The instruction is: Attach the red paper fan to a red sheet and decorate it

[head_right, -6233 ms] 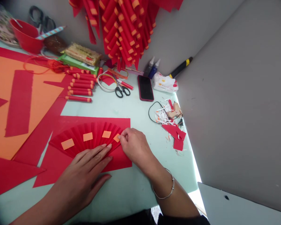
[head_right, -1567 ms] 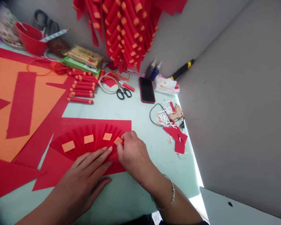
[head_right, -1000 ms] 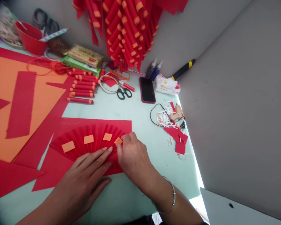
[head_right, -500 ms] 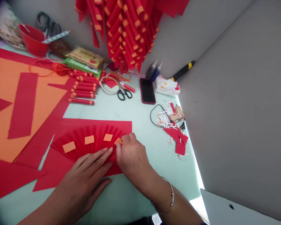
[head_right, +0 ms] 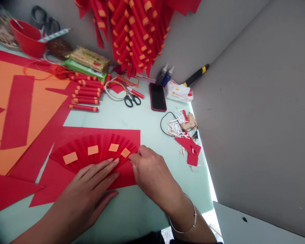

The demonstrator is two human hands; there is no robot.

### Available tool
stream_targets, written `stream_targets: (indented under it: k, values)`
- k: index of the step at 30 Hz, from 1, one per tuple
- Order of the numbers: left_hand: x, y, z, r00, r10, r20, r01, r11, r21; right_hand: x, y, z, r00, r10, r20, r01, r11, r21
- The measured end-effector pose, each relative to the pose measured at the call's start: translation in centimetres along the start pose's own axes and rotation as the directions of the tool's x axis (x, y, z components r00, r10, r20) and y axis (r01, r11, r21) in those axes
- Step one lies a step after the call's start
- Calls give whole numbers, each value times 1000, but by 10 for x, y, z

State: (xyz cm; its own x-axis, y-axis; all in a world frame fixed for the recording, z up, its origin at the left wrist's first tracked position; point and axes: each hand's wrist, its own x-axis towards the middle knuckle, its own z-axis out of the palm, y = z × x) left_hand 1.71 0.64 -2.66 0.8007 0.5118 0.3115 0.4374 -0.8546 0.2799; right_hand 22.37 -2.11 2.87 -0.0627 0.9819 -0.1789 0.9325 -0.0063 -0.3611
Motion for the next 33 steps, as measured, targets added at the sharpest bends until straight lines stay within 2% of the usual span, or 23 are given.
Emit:
stream_targets:
  k: [9, 15, 19, 33]
  values:
    - [5, 3, -5, 999, -22, -43, 24, 999, 46, -1, -2, 3, 999, -46, -17, 44, 996, -82]
    - [8, 3, -4, 999, 11, 41, -16, 994, 110, -1, -3, 6, 998, -53, -15, 51, 990, -132]
    - [8, 5, -2, 998, 34, 50, -42, 987, 156, 0, -2, 6, 999, -50, -7, 49, 984, -171]
    - [7, 7, 0, 998, 49, 37, -54, 984, 169, 4, -4, 8, 999, -50, 13, 51, 987, -150]
